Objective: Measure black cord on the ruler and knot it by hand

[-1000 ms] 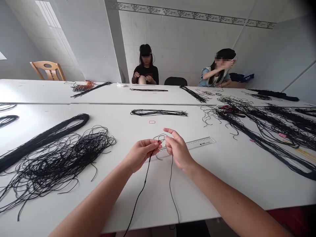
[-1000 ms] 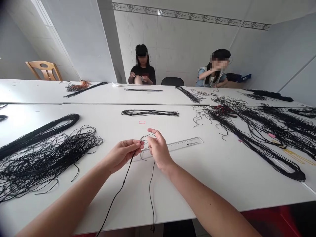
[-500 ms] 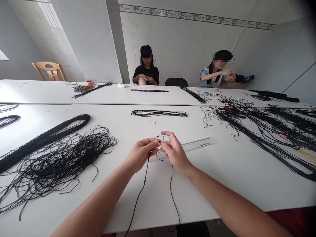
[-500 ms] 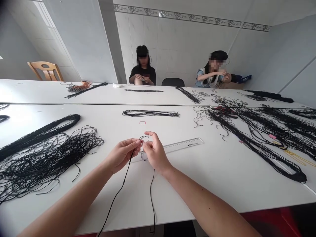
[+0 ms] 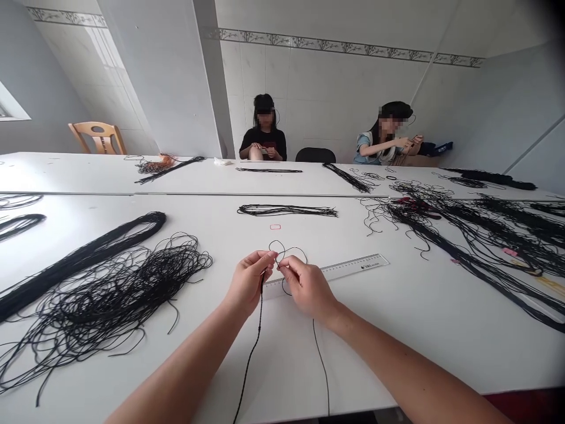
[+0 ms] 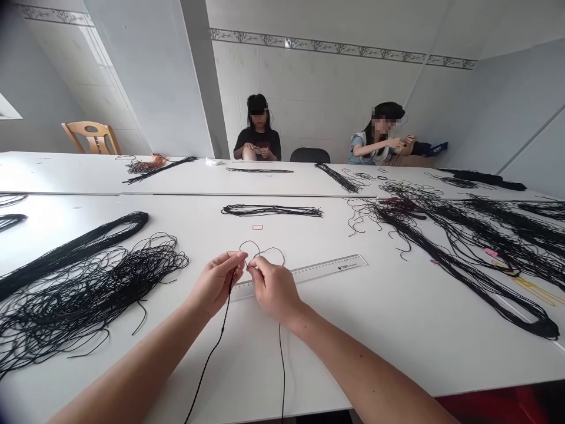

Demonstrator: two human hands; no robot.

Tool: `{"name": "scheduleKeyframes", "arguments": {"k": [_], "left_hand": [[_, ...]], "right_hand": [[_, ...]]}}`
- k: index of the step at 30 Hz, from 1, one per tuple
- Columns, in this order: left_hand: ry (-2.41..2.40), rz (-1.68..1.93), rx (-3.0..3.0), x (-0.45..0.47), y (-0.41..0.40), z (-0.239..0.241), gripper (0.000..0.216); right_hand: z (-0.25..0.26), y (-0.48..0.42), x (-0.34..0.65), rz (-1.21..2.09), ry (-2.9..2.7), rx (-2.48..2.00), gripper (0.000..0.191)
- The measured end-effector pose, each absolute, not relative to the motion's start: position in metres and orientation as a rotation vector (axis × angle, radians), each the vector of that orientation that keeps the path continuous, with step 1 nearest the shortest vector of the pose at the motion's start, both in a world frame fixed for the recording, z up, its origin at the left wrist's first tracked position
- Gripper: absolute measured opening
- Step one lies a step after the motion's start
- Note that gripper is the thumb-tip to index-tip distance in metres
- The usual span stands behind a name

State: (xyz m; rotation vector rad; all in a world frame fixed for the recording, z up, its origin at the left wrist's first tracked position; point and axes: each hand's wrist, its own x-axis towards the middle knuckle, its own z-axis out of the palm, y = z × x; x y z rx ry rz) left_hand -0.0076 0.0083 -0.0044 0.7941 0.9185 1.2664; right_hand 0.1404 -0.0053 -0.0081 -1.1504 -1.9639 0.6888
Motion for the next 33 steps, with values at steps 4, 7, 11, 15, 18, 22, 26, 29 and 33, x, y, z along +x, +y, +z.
{"name": "scheduleKeyframes", "arguments": {"k": [4,7,11,15,18,22,26,29,33], "left_hand": [[0.971,1.320,0.838,-0.008,0.010,-0.010,0.020],[1.006,1.302,0.837,-0.010,0.012,-0.012,0.020],[0.937,1.135,0.864,-0.013,0.014,-0.010,0.020],[0.858,1.023,0.845,-0.013,0.010,-0.004,0.028],[0.831,0.988,0.838,-0.012,0.006,0.001,0.031],[0.796,0.933,0.902,-0.011,0.003,0.006,0.030],[0.777,0.887,0.938,-0.010,0.002,0.005,0.028],[0.756,0.876,0.914,-0.008,0.001,0.004,0.027],[0.764,0.873,0.840,-0.008,0.000,0.007,0.031]], "right_hand": [[-0.015,-0.006,0.131,0.353,-2.170,-1.094,0.015],[-0.021,-0.004,0.126,0.430,-2.162,-1.062,0.015],[-0.020,0.001,0.135,0.897,-1.975,-1.059,0.019],[-0.009,0.009,0.152,1.195,-1.740,-1.168,0.026],[0.000,0.015,0.160,1.464,-1.516,-1.123,0.031],[0.006,0.015,0.161,1.628,-1.386,-1.014,0.035],[0.006,0.012,0.158,1.569,-1.357,-0.987,0.029],[0.006,0.012,0.158,1.575,-1.278,-0.933,0.023],[0.008,0.011,0.159,1.551,-1.280,-0.925,0.022]]}}
